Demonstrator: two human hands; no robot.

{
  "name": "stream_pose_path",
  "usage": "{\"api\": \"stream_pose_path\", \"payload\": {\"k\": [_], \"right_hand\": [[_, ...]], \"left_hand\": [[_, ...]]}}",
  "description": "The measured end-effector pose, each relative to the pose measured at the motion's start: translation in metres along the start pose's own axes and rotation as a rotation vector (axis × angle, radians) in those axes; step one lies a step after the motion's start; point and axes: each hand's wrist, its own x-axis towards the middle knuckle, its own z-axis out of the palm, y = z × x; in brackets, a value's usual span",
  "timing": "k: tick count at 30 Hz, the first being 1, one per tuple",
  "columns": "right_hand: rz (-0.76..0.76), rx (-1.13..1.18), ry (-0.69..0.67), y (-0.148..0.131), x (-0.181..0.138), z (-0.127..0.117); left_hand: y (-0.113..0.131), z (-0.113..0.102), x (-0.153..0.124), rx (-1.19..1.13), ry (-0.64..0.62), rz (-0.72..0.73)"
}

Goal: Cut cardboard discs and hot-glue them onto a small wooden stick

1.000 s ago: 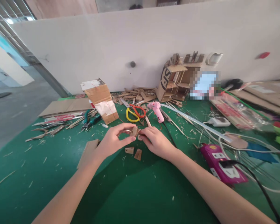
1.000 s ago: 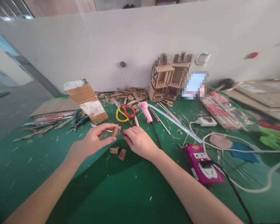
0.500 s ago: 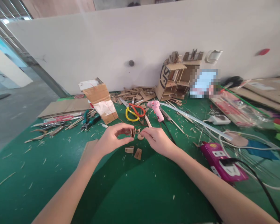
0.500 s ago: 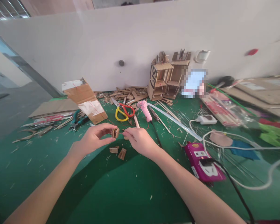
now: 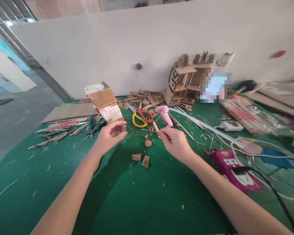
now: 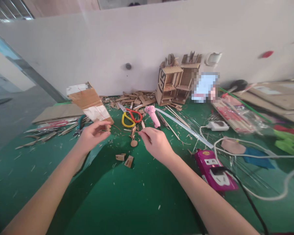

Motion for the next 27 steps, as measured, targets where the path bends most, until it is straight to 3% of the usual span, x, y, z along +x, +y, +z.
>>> {"api": "stream_pose_path", "payload": {"k": [3,5,12,18,27], "right_hand": [[-0.021,-0.037,-0.022,0.001,0.000,-0.001],[0.000,-0.068,-0.027,0.003,0.000,-0.001],[0.079,-0.103,-0.018,0.008,0.002,-0.001],[0.010,-0.152,-0.036,0.006,0.001,-0.003],[-0.077,-0.176,-0.140,-0.001,-0.001,-0.003]], "left_hand": [[0.001,0.006,-0.002,0.282,-0.266,0.078],[0.002,0.013,-0.004,0.428,-0.339,0.149],[0.014,0.041,-0.005,0.545,-0.183,0.258],[0.014,0.063,0.001,0.541,-0.265,0.248],[0.014,0.058,-0.001,0.512,-0.296,0.210]]}}
